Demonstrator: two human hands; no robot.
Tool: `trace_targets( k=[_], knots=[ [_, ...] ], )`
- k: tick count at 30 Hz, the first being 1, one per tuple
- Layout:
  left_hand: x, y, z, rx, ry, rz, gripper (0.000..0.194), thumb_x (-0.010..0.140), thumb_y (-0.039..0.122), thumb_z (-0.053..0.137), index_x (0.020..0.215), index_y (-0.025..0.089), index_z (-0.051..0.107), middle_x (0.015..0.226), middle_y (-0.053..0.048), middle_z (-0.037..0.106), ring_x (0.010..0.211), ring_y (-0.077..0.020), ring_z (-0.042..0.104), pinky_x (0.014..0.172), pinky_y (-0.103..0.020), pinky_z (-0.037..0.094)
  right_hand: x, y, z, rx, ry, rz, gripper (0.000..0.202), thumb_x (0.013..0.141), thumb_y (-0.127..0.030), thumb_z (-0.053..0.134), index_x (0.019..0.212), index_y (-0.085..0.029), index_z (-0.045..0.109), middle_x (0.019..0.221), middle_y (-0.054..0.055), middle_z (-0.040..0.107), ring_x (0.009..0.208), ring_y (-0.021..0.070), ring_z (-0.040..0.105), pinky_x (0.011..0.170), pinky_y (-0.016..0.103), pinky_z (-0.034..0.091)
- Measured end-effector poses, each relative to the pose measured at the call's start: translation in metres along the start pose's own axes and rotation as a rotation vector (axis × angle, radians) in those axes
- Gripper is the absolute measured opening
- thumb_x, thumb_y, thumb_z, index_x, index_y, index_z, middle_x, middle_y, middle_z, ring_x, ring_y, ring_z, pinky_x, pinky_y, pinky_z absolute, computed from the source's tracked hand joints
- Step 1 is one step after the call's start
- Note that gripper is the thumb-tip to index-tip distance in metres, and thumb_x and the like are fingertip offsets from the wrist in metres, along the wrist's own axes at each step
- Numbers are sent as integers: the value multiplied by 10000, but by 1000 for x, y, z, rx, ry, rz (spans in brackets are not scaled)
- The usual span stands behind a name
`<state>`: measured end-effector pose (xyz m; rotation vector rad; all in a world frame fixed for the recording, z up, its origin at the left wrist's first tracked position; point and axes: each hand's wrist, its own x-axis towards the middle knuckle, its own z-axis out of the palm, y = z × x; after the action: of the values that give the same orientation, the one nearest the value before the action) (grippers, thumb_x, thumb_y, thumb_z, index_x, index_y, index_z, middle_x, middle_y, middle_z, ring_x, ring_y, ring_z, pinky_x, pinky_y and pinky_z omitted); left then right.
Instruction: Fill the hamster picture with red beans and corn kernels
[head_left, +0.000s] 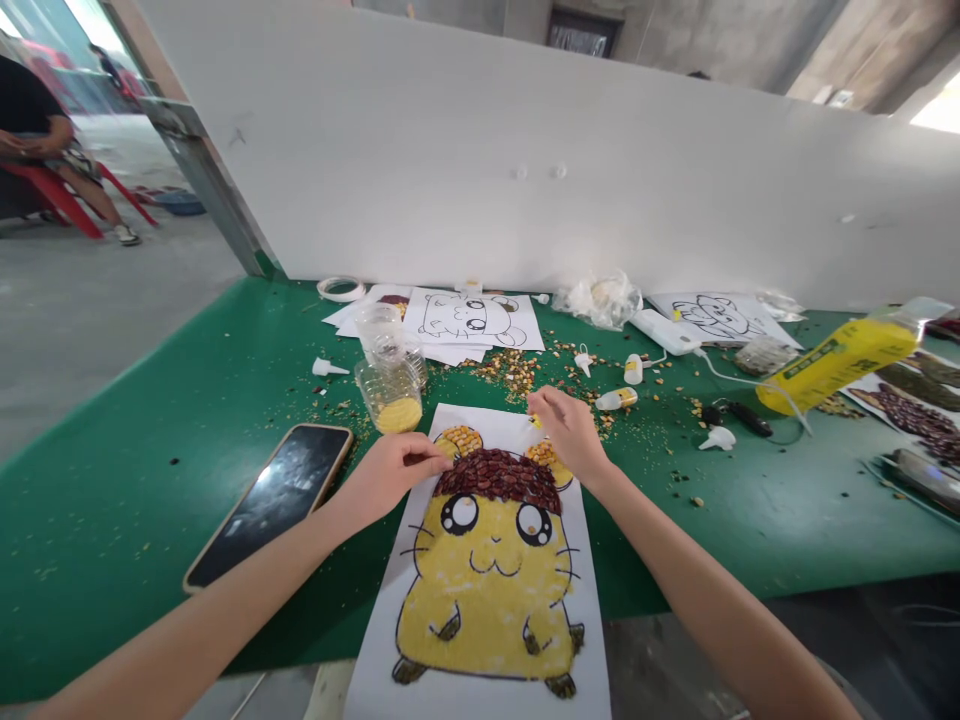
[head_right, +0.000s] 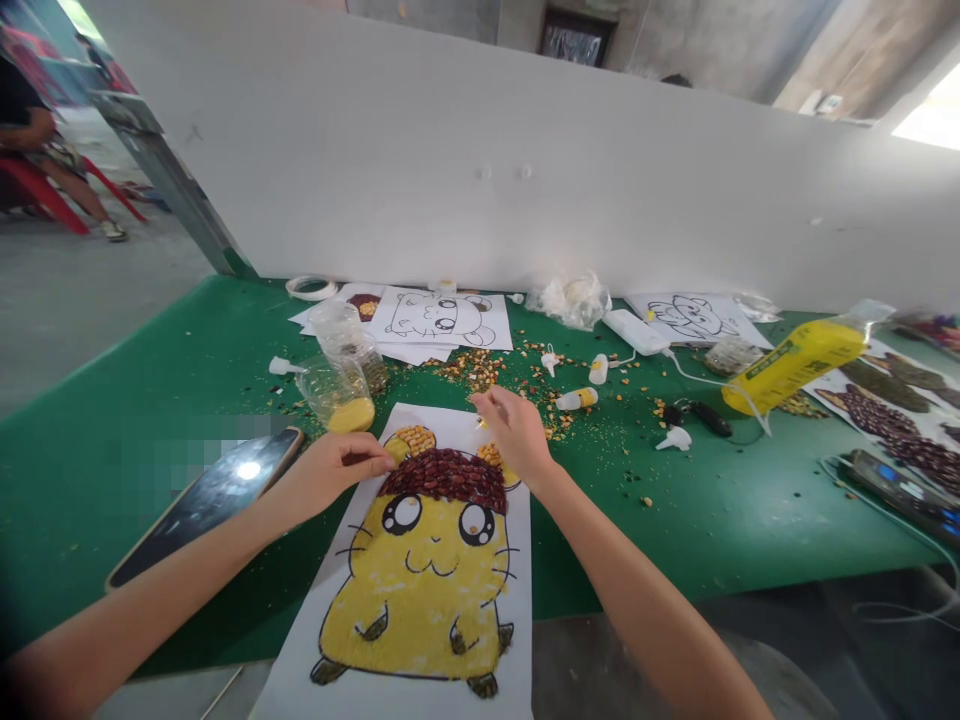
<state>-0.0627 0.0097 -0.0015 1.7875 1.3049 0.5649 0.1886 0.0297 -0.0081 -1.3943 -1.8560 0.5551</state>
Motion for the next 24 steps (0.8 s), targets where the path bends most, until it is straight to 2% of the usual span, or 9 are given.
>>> trace_targets(
  k=[4,7,10,13,17,19,21,24],
  knots=[
    [-1,3,2,2,-8,-14,275,736,445,620,681,180,674,735,-21,665,694,-179,596,641,-279,424,3,1,1,-117,-48,-61,382,901,-465,414,633,-201,480,638,-5,529,590,130,484,558,238,314],
    [-3,5,3,10,6,-23,280,696,446,660,629,175,633,698,-15,655,663,-175,591,632,-278,424,4,1,2,-108,-17,-98,365,921,-443,389,670,-202,498,697,9,559,664,140,526,611,241,350],
    [-3,5,3,31,0,-30,292,668,444,688,610,171,603,655,-9,638,630,-168,575,604,-273,417,2,0,2,-135,-51,-93,302,882,-476,472,743,-211,517,744,-1,591,627,133,528,595,242,349],
    [-2,3,2,27,0,-23,279,660,438,696,615,172,627,668,-12,637,633,-167,576,608,-274,421,0,-1,2,-140,-10,-62,287,818,-503,565,869,-225,519,842,5,616,612,130,534,591,244,358],
    [0,0,2,13,-14,19,245,730,425,631,695,192,695,752,-30,665,724,-188,601,673,-289,439,-1,-2,1,-101,-21,-97,264,823,-476,565,791,-218,517,835,8,589,654,136,524,596,248,365],
    [0,-1,1,-11,-25,25,268,775,428,576,750,192,702,784,-34,668,748,-190,603,694,-295,448,0,-2,0,53,0,-52,276,833,-481,544,759,-216,515,805,1,564,612,119,487,562,241,357],
    [1,-1,1,-35,-19,21,289,796,434,545,776,189,698,777,-31,659,738,-184,597,689,-293,453,3,-3,-2,343,22,82,334,846,-538,482,753,-217,501,719,-15,511,508,96,402,481,231,320],
    [0,0,0,-23,7,1,277,762,447,590,730,187,681,725,-17,644,704,-174,580,651,-281,443,6,-3,-5,802,-81,296,426,841,-629,391,749,-221,469,643,-34,426,431,80,259,396,220,219]
  ],
)
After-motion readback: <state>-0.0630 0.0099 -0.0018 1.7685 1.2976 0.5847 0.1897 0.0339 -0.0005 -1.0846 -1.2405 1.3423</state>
